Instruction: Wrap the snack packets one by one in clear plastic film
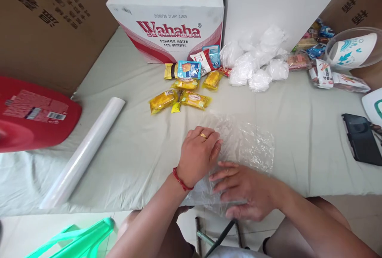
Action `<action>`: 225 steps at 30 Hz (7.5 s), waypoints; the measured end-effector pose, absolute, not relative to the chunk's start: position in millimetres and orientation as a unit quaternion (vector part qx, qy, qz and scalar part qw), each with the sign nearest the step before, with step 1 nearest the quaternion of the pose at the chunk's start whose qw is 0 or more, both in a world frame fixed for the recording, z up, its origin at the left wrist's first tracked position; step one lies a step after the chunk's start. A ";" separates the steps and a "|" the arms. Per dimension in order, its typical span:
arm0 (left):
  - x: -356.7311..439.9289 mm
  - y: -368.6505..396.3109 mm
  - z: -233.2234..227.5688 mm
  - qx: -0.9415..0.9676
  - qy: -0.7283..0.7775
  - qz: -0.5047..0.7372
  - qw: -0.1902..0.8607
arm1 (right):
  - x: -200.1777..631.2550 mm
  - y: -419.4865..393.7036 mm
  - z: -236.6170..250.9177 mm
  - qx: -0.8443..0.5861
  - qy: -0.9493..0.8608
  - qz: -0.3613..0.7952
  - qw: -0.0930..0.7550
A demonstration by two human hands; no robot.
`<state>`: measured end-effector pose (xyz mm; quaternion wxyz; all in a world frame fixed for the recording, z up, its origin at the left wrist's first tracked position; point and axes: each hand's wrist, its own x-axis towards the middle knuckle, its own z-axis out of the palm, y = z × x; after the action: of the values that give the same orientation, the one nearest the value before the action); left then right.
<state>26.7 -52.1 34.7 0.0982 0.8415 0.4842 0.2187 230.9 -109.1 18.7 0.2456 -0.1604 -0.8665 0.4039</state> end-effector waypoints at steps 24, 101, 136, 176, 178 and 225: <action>16.0 -57.9 47.9 0.754 0.638 0.135 0.077 | 208.4 -99.8 40.9 -0.477 -0.825 0.187 0.238; 0.6 -27.9 -4.3 0.787 0.590 0.121 0.135 | 130.5 203.3 53.5 -0.619 -0.772 -0.059 0.131; -16.9 -16.2 -7.8 0.736 0.589 0.258 0.210 | 207.0 -46.9 45.6 -0.449 -0.871 0.193 0.050; -19.0 -66.2 0.1 0.897 0.383 0.172 0.138 | 202.3 21.2 80.7 -0.326 -0.890 0.283 0.145; -17.9 -66.2 1.5 0.895 0.391 0.159 0.144 | 203.5 0.0 75.4 -0.303 -0.900 0.284 0.134; -79.3 -20.3 20.5 0.633 0.518 0.314 0.482 | 208.8 -61.8 33.9 -0.331 -0.909 0.188 0.170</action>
<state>-79.3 -20.3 20.5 0.4825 0.6332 0.5175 0.3138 208.8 -61.8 33.9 0.1702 -0.3312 -0.9088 0.1884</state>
